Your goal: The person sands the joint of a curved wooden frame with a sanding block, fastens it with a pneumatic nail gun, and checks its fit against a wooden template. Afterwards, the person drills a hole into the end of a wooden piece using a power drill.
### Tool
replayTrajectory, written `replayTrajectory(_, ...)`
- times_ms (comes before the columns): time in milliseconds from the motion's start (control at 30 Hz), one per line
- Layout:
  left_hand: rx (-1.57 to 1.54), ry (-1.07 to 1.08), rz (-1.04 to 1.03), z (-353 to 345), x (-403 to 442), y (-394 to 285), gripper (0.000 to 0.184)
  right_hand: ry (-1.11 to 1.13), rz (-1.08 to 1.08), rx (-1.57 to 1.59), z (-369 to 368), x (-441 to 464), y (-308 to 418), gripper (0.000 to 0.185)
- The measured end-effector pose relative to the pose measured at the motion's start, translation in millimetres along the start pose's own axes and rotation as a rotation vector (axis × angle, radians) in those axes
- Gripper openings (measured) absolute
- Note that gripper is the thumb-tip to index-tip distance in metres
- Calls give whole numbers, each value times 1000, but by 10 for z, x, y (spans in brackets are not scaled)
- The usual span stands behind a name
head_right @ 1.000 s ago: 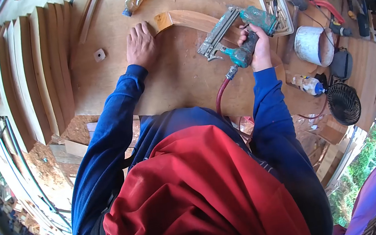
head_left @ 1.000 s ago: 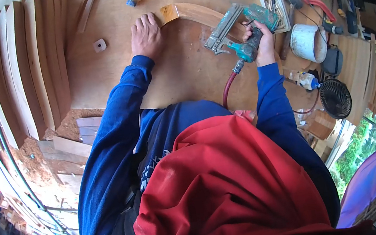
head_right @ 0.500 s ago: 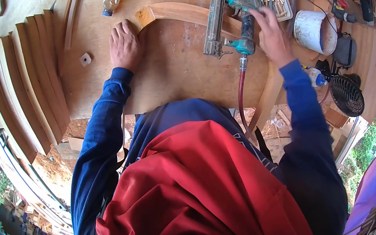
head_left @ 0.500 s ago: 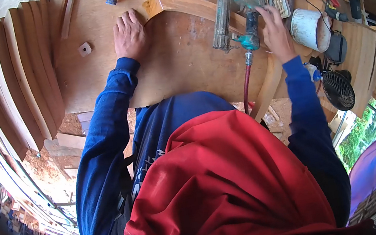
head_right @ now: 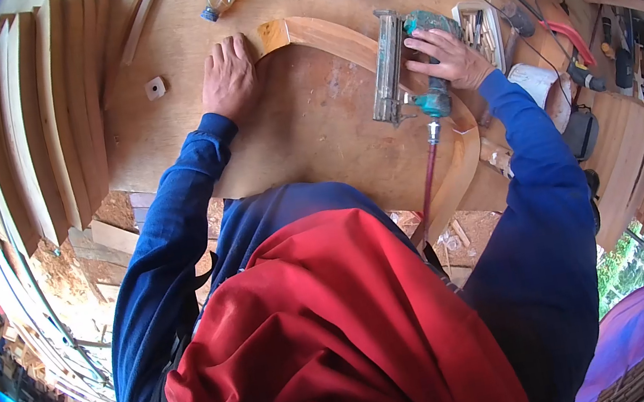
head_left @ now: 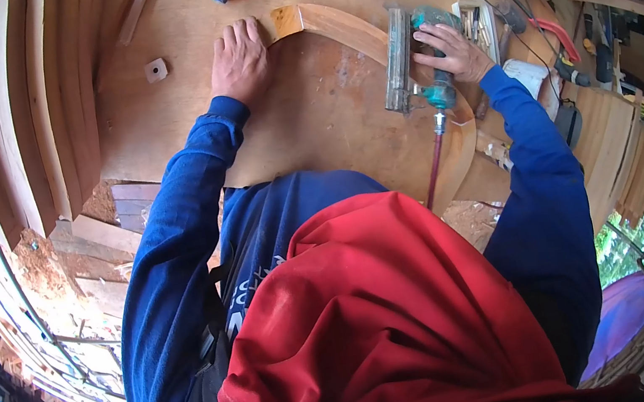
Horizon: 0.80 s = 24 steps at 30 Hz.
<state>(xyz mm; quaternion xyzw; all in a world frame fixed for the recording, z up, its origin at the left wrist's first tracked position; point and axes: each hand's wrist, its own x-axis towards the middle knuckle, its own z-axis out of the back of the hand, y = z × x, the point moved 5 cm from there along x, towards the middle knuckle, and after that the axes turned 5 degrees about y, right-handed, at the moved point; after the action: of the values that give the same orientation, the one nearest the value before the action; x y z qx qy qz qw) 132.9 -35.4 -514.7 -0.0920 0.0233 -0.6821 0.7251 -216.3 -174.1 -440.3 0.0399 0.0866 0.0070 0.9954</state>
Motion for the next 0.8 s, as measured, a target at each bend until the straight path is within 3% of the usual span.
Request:
replayTrajectory(133, 5, -7, -13, -25, -7, 26, 45, -41, -79, 145, 472, 234, -52, 46)
replayTrajectory(267, -27, 4, 26, 3, 21, 6, 53, 5, -265, 449, 838, 613, 30, 44)
replayTrajectory(300, -17, -9, 28, 26, -3, 16, 51, -314, -394, 587, 1039, 884, 123, 34)
replayTrajectory(400, 4, 17, 39, 84, -4, -20, 50, -150, -797, 979, 1181, 1170, 14, 25)
replayTrajectory(467, -77, -50, 20, 46, -13, 9, 51, -156, -789, 995, 1359, 1519, -29, 20)
replayTrajectory(500, -75, -54, 12, 59, -19, -3, 48, 53, -806, 1039, 1293, 1669, -84, 22)
replayTrajectory(600, -23, -71, -36, 2, -40, 37, 51, -10, -785, 915, 1700, 2042, 123, 15)
replayTrajectory(633, -43, -97, -13, -15, -23, 24, 51, 99, -859, 872, 1658, 2132, 70, 14)
replayTrajectory(800, -29, -65, 30, -47, -35, 23, 50, 133, -905, 888, 1468, 2330, 6, 12)
